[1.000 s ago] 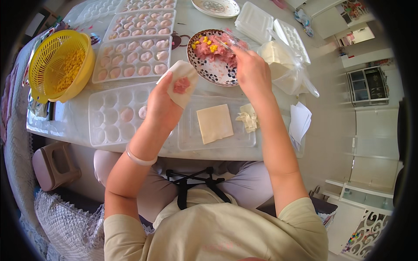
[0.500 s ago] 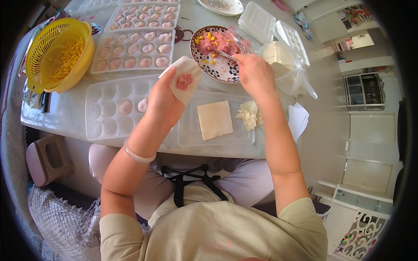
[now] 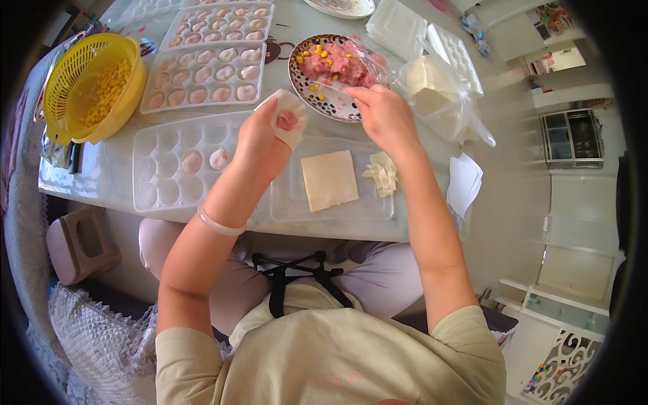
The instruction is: The person sits cross-legged and fills square wonton wrappers with a meat and corn mixture using a spoon. They fold the wrappers into small dumplings and place them into a white plastic tray with circular indentations.
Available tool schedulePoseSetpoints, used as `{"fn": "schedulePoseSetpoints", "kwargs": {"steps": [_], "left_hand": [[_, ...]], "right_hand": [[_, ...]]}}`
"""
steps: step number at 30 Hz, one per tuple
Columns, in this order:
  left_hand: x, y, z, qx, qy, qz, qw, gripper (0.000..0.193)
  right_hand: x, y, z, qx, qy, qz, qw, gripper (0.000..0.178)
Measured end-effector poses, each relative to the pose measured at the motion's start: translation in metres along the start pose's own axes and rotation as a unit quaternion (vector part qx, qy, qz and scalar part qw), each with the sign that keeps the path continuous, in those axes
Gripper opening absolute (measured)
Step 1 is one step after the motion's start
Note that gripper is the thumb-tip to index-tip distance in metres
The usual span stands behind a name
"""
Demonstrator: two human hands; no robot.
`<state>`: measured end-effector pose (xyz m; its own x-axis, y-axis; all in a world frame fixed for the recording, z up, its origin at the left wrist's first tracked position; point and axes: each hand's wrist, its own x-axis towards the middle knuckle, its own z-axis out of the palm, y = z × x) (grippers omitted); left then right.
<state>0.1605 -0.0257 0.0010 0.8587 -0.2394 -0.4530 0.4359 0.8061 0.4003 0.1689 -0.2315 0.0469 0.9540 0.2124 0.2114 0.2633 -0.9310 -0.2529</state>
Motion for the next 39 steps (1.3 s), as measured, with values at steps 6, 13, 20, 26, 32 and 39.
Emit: {"fn": "schedulePoseSetpoints", "kwargs": {"steps": [6,13,20,26,32,39], "left_hand": [[-0.004,0.0,0.014,0.019,0.019,0.01,1.0,0.032],[0.002,-0.005,0.016,0.023,0.026,-0.006,0.999,0.032],[0.004,-0.008,0.02,0.028,0.004,-0.03,0.999,0.037],[0.003,-0.009,0.024,0.01,0.024,-0.027,0.999,0.034],[0.008,-0.011,0.014,0.014,0.031,-0.025,0.999,0.038],[-0.015,-0.008,0.015,-0.024,0.005,-0.003,1.0,0.044]], "right_hand": [[-0.001,0.006,-0.004,-0.039,-0.022,-0.036,0.998,0.021],[-0.013,0.016,-0.007,0.017,-0.038,-0.002,0.999,0.022],[-0.025,0.014,-0.001,0.138,-0.039,0.035,0.989,0.025],[-0.023,0.011,0.007,0.252,-0.072,0.079,0.962,0.027],[-0.021,0.01,0.01,0.335,-0.105,0.117,0.929,0.027],[-0.054,-0.032,0.005,0.197,0.015,-0.018,0.98,0.029]]}}
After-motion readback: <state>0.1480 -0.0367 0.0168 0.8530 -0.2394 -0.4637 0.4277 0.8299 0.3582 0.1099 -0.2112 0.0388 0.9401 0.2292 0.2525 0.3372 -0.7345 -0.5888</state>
